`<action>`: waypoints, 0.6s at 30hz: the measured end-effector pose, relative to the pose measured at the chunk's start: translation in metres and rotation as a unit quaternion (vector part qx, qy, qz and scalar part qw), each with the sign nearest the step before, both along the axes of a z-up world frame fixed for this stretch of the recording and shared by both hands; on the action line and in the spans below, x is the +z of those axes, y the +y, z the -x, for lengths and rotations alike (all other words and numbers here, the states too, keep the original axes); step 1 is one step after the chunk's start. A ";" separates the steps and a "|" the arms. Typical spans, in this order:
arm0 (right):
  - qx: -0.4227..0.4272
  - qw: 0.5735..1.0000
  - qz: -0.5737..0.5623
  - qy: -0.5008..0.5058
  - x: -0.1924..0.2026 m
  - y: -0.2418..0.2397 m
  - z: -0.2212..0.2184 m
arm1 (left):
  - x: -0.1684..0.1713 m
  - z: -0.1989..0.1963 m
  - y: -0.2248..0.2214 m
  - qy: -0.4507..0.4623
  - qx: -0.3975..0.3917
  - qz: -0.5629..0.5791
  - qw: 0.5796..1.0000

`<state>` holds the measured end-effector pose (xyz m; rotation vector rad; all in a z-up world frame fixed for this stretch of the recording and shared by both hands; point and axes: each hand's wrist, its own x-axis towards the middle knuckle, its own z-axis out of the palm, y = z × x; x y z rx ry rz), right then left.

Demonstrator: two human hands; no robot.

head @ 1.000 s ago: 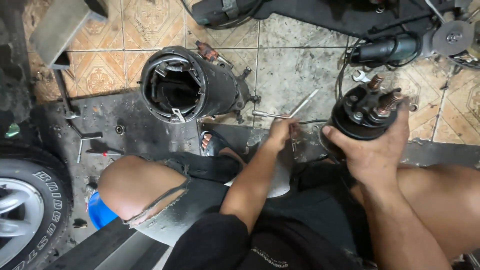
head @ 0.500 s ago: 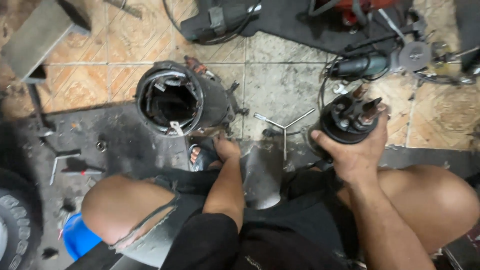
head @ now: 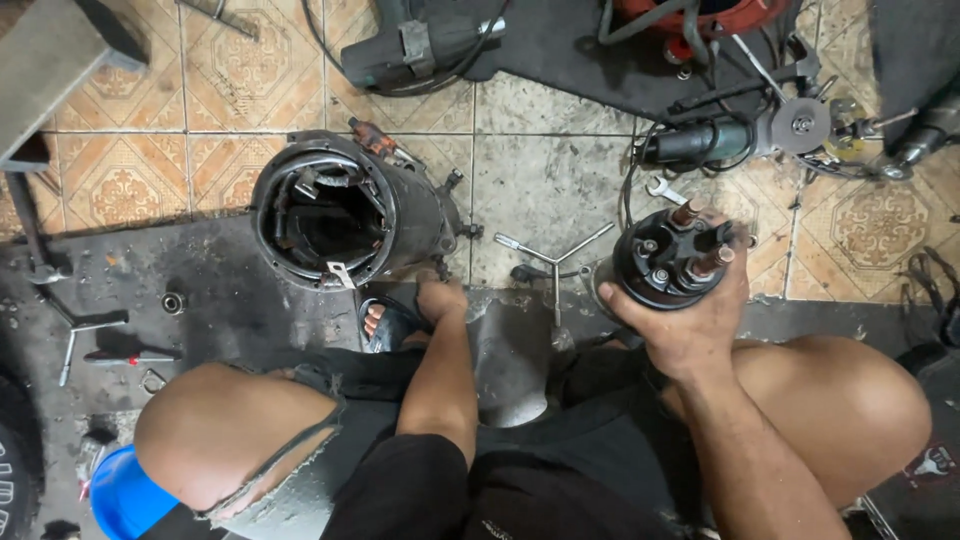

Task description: Disassembling a starter motor by removing bolts with a T-handle wrench and separating the internal components.

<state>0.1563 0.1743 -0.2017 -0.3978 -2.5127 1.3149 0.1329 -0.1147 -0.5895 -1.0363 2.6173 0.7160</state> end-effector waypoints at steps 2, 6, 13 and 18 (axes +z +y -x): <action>-0.003 1.000 0.010 -0.002 0.001 0.000 0.000 | -0.019 -0.005 -0.002 -0.019 0.023 -0.004 1.000; -0.005 1.000 0.011 -0.007 0.000 0.001 -0.001 | -0.069 -0.027 0.018 -0.015 -0.017 0.032 0.999; 0.001 0.996 0.084 -0.018 0.001 0.005 0.003 | -0.004 0.015 0.133 0.157 -0.087 -0.172 0.969; -0.061 0.983 0.156 -0.072 -0.021 0.011 0.000 | -0.025 0.093 0.148 0.022 -0.062 -0.175 0.982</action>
